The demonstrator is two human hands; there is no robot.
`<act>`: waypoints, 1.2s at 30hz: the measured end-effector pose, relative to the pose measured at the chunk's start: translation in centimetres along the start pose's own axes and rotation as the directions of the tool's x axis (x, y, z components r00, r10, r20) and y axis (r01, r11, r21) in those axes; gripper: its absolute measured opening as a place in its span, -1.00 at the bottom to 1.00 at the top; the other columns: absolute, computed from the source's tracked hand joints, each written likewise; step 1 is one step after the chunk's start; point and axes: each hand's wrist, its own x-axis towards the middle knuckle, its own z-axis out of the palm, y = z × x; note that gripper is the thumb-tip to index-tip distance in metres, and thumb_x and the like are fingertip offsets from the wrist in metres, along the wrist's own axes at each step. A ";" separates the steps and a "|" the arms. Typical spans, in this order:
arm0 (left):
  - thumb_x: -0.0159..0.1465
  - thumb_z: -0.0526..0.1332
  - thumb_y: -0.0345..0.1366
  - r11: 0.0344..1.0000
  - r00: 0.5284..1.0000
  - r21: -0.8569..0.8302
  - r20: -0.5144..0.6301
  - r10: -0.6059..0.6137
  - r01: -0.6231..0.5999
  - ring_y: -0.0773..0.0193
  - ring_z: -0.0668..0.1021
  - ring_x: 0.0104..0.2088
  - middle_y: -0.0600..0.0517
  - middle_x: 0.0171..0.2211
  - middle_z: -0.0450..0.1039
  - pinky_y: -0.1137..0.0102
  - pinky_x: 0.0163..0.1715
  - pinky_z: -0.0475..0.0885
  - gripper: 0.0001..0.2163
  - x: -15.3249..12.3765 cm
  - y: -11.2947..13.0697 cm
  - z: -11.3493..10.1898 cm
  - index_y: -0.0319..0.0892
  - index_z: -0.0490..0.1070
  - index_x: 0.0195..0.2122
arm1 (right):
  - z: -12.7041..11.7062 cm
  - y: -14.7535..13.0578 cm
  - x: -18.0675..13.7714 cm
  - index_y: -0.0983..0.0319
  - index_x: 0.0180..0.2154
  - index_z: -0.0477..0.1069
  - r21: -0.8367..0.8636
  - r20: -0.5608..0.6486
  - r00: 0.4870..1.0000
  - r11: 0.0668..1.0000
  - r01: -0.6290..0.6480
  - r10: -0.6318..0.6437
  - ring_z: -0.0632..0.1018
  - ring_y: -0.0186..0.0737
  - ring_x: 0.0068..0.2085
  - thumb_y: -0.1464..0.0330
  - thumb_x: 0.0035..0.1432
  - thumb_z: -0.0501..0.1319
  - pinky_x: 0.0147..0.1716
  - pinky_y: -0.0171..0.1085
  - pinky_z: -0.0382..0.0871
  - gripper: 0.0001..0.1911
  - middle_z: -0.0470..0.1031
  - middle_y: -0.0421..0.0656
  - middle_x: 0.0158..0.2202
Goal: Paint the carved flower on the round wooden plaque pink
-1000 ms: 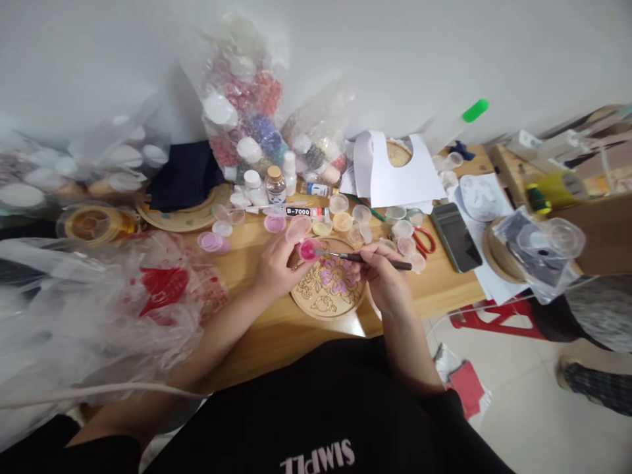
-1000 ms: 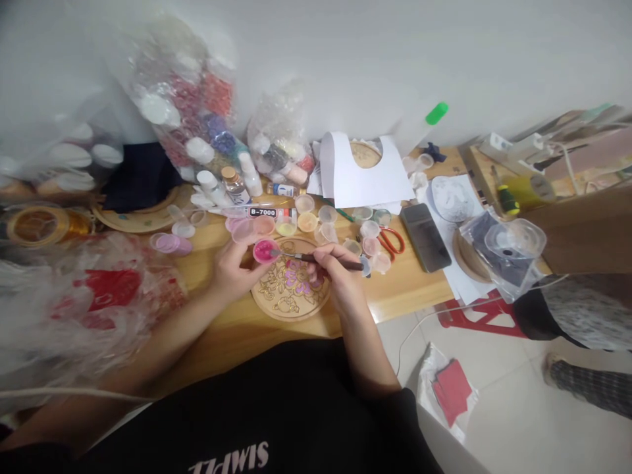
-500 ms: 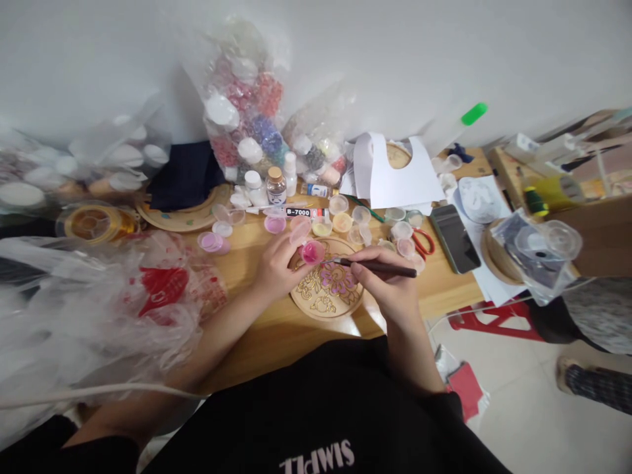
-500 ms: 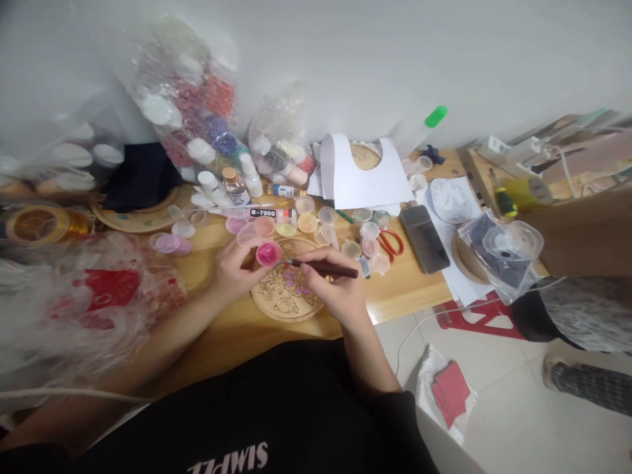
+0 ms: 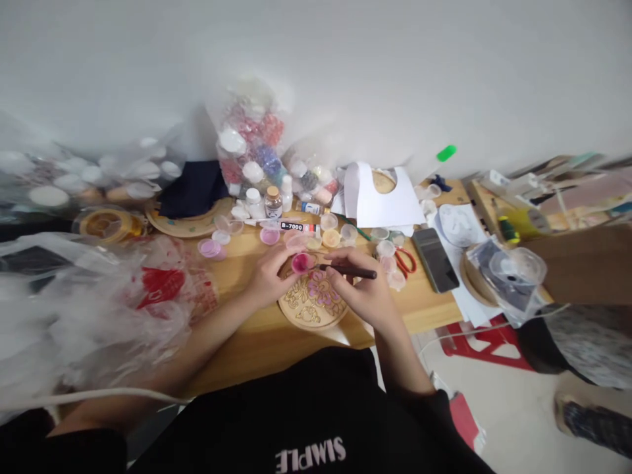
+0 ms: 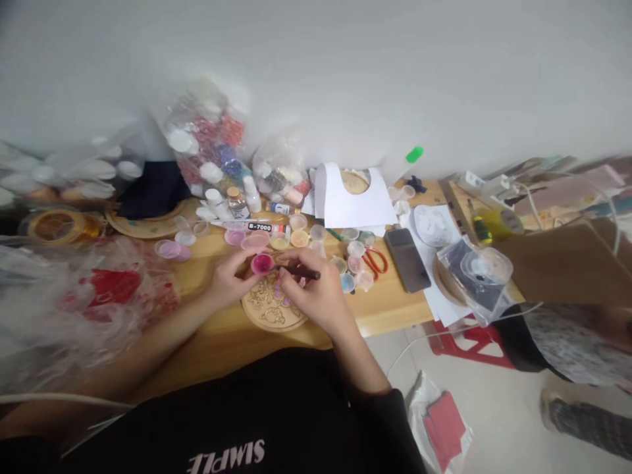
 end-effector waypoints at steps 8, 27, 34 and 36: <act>0.43 0.34 -0.17 0.998 0.998 0.034 -0.024 -0.058 0.059 -0.04 0.71 0.01 -0.10 -0.02 0.67 0.09 0.03 0.69 -0.81 0.7 1.7 0.3 -0.07 0.56 0.02 | 0.6 1.4 1.9 0.11 -0.06 0.66 0.239 0.042 0.998 0.969 -0.065 0.056 0.69 -0.02 0.04 0.06 0.34 0.28 0.01 -0.06 0.63 -0.67 0.72 -0.05 -0.02; 0.34 0.38 -0.05 0.970 0.960 0.025 0.141 -0.242 0.241 -0.05 0.55 0.24 -0.07 0.15 0.51 0.02 0.36 0.47 -0.72 5.1 5.1 1.3 0.05 0.64 0.04 | -3.0 3.7 3.6 0.10 -0.11 0.63 0.619 0.309 0.908 0.664 -0.419 0.285 0.74 0.00 -0.15 -0.11 -0.06 0.54 -0.16 -0.07 0.69 -0.42 0.75 -0.13 -0.15; 0.37 0.33 -0.09 0.967 0.951 0.165 0.211 -0.228 0.196 -0.03 0.57 0.20 -0.13 0.12 0.52 0.07 0.28 0.51 -0.68 5.8 5.6 1.1 -0.08 0.58 0.08 | -3.1 4.5 3.6 0.10 -0.08 0.62 0.615 0.316 0.905 0.664 -0.425 0.286 0.73 0.02 -0.10 -0.15 -0.04 0.51 -0.16 -0.06 0.70 -0.39 0.75 -0.11 -0.14; 0.34 0.34 -0.13 0.955 0.940 0.248 0.256 -0.227 0.163 -0.04 0.58 0.17 -0.12 0.10 0.55 0.08 0.23 0.52 -0.66 6.5 5.5 0.5 -0.09 0.56 0.10 | -3.4 4.8 3.8 0.11 -0.10 0.62 0.611 0.300 0.906 0.669 -0.424 0.300 0.74 -0.03 -0.17 -0.14 -0.03 0.51 -0.21 -0.11 0.69 -0.41 0.74 -0.13 -0.16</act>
